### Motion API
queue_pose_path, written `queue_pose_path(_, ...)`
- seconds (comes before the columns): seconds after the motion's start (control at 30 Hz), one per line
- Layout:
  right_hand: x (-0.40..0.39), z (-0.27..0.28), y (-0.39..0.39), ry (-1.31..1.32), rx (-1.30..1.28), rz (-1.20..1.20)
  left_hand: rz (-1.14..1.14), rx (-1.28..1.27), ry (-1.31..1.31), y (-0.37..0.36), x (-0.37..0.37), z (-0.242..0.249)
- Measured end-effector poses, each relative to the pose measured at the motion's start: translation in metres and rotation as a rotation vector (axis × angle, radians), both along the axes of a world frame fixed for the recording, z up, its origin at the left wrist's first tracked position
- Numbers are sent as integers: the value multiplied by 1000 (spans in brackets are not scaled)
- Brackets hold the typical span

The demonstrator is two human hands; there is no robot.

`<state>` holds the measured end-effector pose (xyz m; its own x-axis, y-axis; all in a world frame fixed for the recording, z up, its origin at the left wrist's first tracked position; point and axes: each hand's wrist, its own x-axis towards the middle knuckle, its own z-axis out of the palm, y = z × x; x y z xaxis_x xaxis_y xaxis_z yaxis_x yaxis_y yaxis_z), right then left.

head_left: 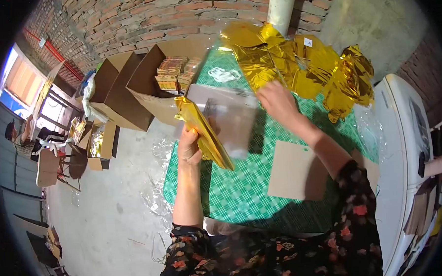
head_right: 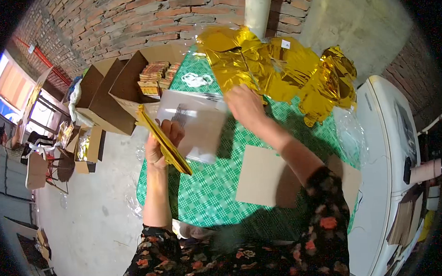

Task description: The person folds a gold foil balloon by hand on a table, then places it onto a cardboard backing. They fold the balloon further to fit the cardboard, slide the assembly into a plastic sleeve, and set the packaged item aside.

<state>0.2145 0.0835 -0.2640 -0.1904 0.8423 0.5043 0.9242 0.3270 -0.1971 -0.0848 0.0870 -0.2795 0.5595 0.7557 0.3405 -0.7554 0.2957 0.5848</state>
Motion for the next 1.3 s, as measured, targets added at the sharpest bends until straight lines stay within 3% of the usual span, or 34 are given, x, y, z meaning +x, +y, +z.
queue_pose_path(0.17, -13, -22, 114, 102, -103, -257, 45, 30, -37, 6, -1, -5)
queue_pose_path(0.3, -19, -54, 147, 90, -103, -303, 60, 13, 6, 1, -2, 2)
queue_pose_path(0.4, -13, -42, 169, 34, -413, -472, 133, -11, 74, -1, 1, 1)
queue_pose_path(0.5, 17, -24, 162, 220, -291, -459, 179, -16, 110, 0, 1, 0)
queue_pose_path(0.63, 45, 14, 119, 399, -170, -337, 204, -74, 100, 3, 1, -14)
queue_pose_path(0.73, 61, 39, 79, 756, -432, -255, 167, -150, 93, 8, -5, -34)
queue_pose_path(0.87, 72, 53, -5, 1035, -468, -20, 104, -123, 71, 15, -2, -43)
queue_pose_path(1.13, 64, 87, -189, 1157, -475, -86, 23, -64, 104, 3, 7, -31)
queue_pose_path(1.3, 62, 53, -236, 1094, -463, -128, 22, 2, 267, -18, 27, -7)
